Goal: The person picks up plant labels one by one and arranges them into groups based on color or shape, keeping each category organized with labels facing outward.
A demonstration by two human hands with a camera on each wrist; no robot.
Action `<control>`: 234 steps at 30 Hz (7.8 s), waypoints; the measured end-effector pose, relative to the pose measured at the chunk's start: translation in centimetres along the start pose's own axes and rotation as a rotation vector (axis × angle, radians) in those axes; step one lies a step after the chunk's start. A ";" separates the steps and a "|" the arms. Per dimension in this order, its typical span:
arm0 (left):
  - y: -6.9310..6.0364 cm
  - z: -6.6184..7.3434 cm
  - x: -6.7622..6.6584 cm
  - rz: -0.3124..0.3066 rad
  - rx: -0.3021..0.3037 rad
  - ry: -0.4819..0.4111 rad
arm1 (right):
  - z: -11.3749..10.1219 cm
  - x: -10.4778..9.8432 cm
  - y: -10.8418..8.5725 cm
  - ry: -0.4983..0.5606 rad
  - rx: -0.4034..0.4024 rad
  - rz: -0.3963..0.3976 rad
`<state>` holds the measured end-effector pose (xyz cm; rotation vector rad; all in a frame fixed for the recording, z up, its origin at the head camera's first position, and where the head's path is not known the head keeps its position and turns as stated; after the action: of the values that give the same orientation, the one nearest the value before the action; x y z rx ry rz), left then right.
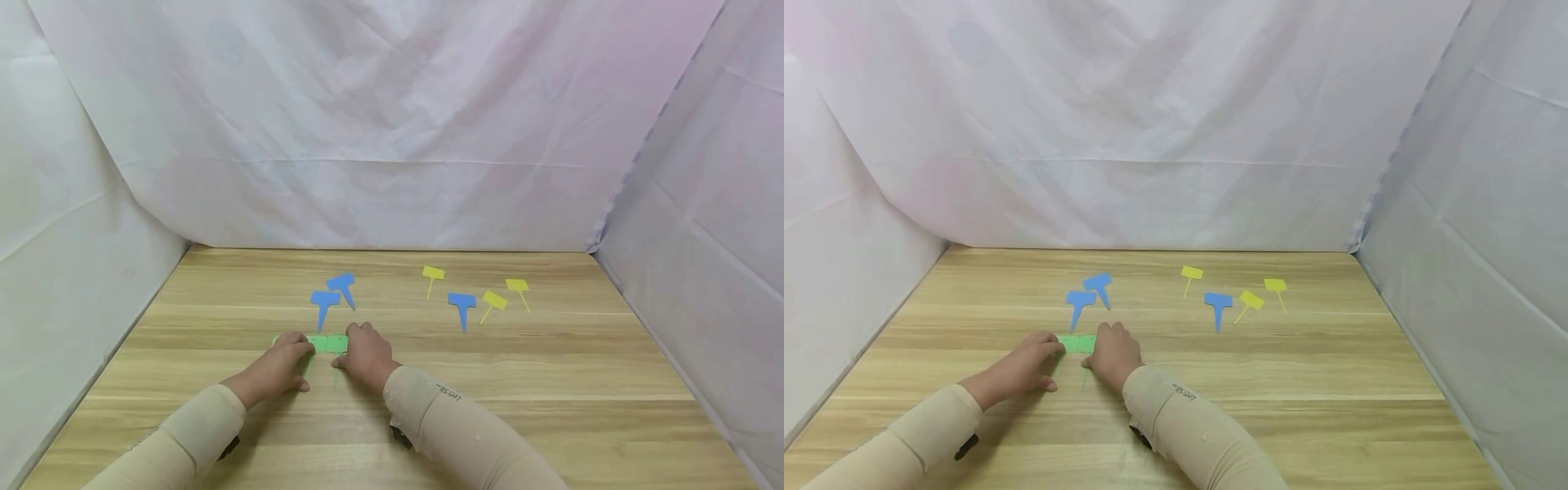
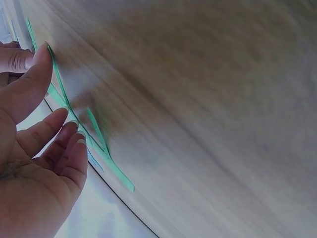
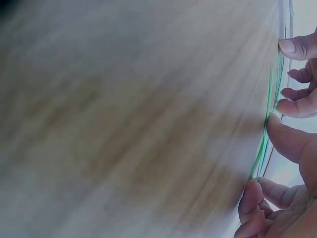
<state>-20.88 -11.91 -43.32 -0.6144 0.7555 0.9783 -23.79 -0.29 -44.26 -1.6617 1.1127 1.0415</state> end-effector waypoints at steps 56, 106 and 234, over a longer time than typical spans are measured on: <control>2.0 -1.5 -4.7 0.091 -0.048 -0.131 | 0.1 -0.6 -1.1 0.036 -0.235 0.037; 9.1 -5.5 -5.2 0.084 -0.201 -0.220 | -1.2 0.5 -1.8 -0.145 -0.293 0.015; 9.3 -3.6 -5.7 0.224 -0.218 -0.630 | -1.1 -0.2 -1.4 -0.011 -0.313 -0.026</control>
<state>-32.21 -13.40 -42.11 -0.3736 0.1576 1.3823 -22.28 -0.98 -43.48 -1.9056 0.9533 1.2566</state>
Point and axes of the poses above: each hand's wrist, its own y-axis towards the middle knuckle, its own x-axis out of the palm, z = x × y, the point moved 10 cm from there along y, towards the middle knuckle, and after that the axes turned 10 degrees about -y, right-handed, at the moved point
